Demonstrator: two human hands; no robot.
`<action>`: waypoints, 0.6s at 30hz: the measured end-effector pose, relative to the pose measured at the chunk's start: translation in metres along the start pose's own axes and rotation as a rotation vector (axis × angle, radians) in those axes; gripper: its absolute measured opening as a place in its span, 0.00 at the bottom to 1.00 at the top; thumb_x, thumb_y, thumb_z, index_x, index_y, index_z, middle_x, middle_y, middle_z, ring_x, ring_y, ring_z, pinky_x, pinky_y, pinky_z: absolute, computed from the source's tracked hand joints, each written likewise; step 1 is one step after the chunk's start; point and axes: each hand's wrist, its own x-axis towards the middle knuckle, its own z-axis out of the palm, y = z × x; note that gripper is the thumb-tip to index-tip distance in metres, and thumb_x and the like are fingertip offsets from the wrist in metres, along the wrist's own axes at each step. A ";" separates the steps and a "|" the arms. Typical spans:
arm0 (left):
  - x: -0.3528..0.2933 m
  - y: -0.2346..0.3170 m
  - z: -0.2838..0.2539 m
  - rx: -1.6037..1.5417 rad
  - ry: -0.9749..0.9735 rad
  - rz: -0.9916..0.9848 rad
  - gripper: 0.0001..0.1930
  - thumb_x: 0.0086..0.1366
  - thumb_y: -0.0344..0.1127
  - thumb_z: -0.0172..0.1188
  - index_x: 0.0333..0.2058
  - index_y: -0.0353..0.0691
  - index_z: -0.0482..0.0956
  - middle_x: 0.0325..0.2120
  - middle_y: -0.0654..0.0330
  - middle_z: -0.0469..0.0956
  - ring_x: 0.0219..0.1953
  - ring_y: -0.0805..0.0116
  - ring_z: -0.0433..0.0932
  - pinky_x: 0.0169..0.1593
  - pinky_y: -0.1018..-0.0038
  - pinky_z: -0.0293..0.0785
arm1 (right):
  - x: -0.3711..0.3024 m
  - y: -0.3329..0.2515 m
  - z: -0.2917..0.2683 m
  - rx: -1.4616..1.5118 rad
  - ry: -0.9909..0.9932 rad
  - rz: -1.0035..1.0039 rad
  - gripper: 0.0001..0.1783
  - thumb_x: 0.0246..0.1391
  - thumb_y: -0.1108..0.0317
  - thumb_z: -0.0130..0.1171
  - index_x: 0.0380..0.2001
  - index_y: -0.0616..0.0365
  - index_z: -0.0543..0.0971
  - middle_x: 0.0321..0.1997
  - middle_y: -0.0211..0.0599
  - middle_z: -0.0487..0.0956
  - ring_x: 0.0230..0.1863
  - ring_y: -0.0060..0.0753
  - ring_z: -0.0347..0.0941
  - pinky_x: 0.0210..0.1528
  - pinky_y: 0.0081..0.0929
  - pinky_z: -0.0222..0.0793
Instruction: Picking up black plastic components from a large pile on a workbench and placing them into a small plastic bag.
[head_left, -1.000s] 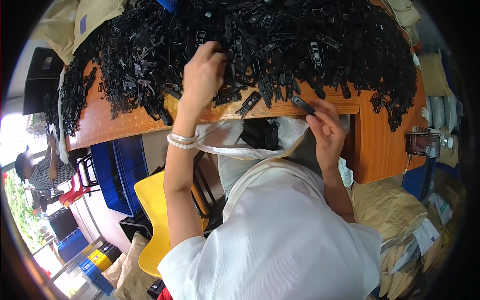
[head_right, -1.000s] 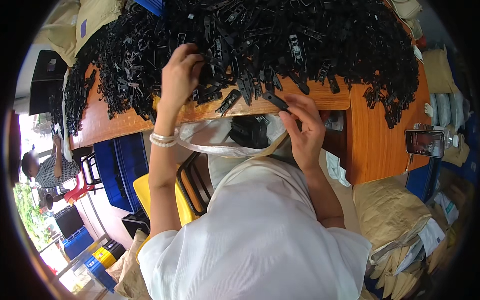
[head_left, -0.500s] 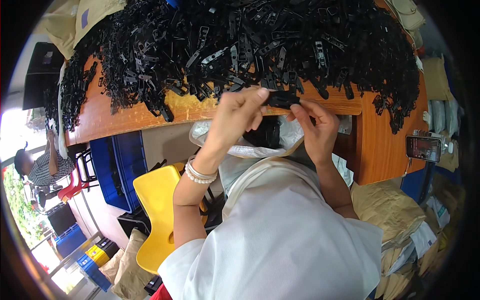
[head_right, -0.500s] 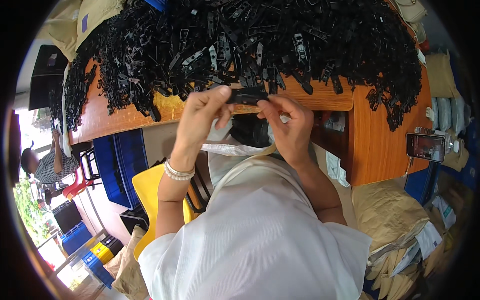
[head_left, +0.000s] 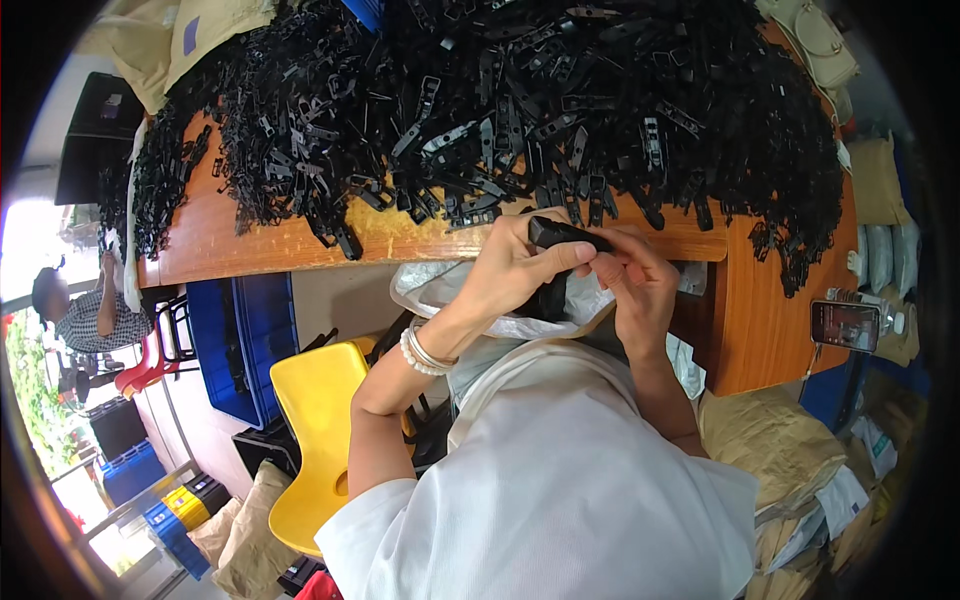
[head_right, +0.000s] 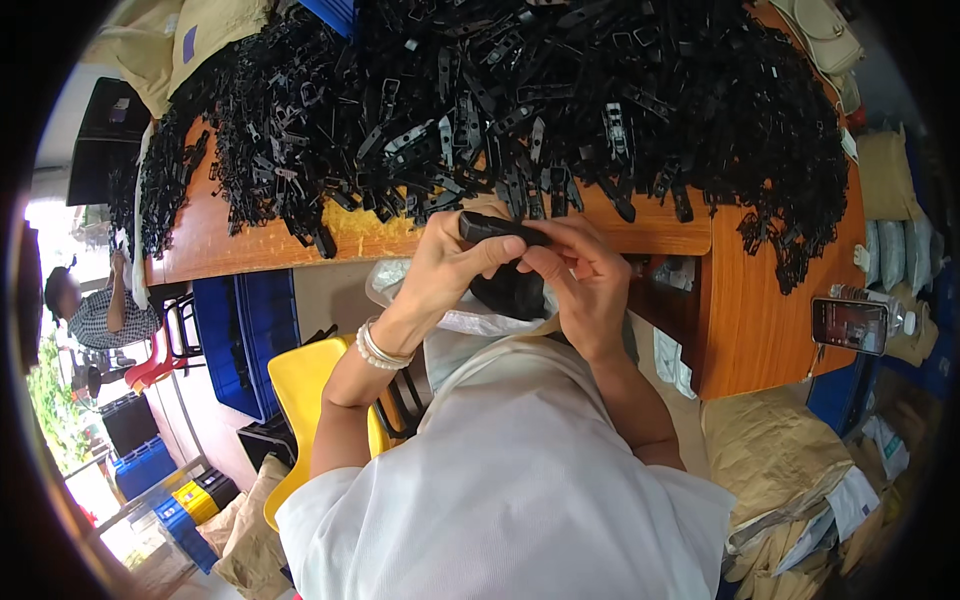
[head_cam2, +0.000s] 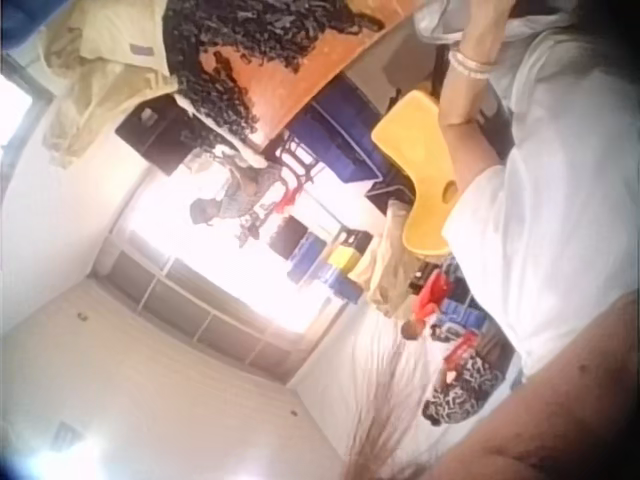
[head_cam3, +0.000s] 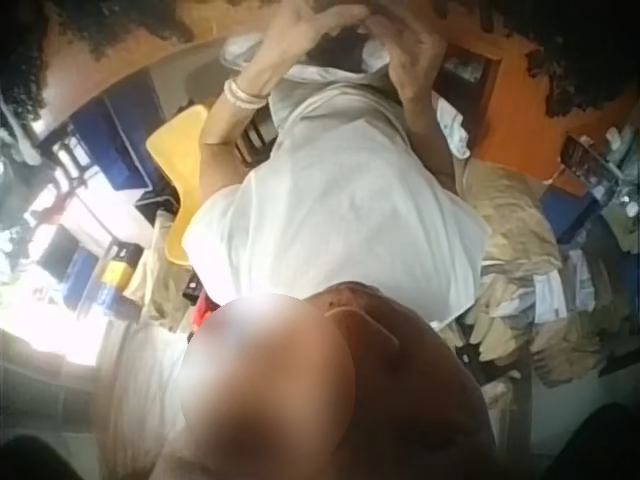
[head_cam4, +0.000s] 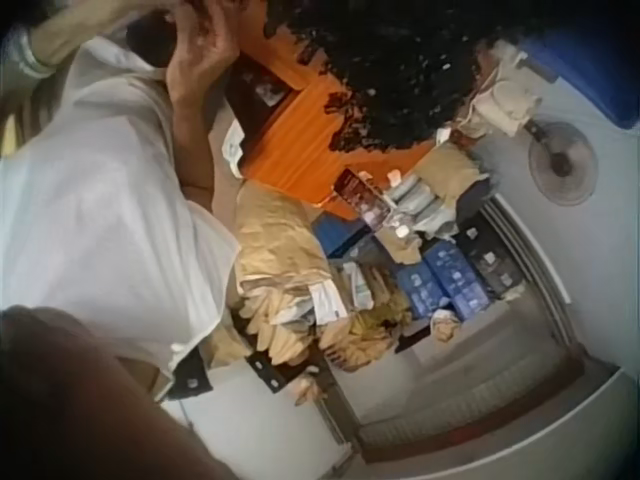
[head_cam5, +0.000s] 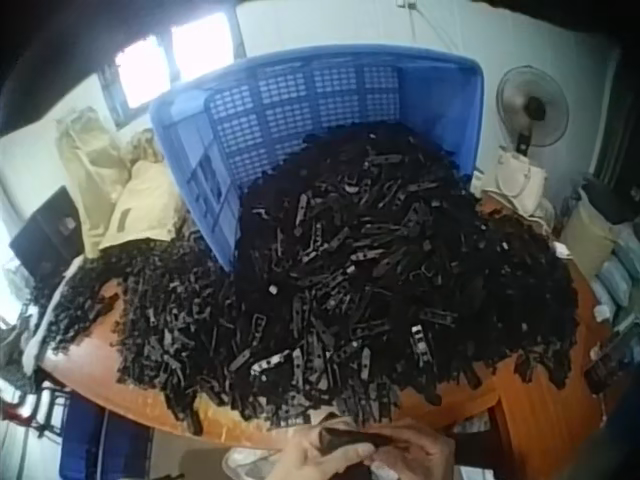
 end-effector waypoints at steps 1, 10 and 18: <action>0.005 -0.003 -0.003 0.077 -0.054 0.017 0.09 0.56 0.34 0.59 0.24 0.33 0.76 0.17 0.68 0.72 0.20 0.83 0.66 0.23 0.85 0.59 | 0.001 0.002 -0.002 0.001 -0.005 -0.006 0.14 0.48 0.74 0.56 0.40 0.68 0.73 0.36 0.37 0.73 0.26 0.21 0.71 0.25 0.14 0.59; 0.152 0.034 -0.143 0.843 0.462 0.390 0.09 0.58 0.32 0.53 0.33 0.33 0.77 0.23 0.59 0.77 0.25 0.75 0.75 0.29 0.79 0.72 | -0.008 0.018 -0.037 -0.032 0.214 0.162 0.14 0.52 0.68 0.53 0.40 0.68 0.72 0.24 0.38 0.76 0.22 0.20 0.69 0.21 0.12 0.58; 0.249 0.041 -0.199 1.209 0.712 0.082 0.13 0.45 0.39 0.60 0.27 0.36 0.79 0.26 0.46 0.77 0.33 0.52 0.77 0.40 0.66 0.72 | -0.022 0.026 -0.040 0.032 0.274 0.303 0.13 0.51 0.73 0.50 0.40 0.68 0.71 0.24 0.38 0.75 0.21 0.20 0.69 0.20 0.11 0.58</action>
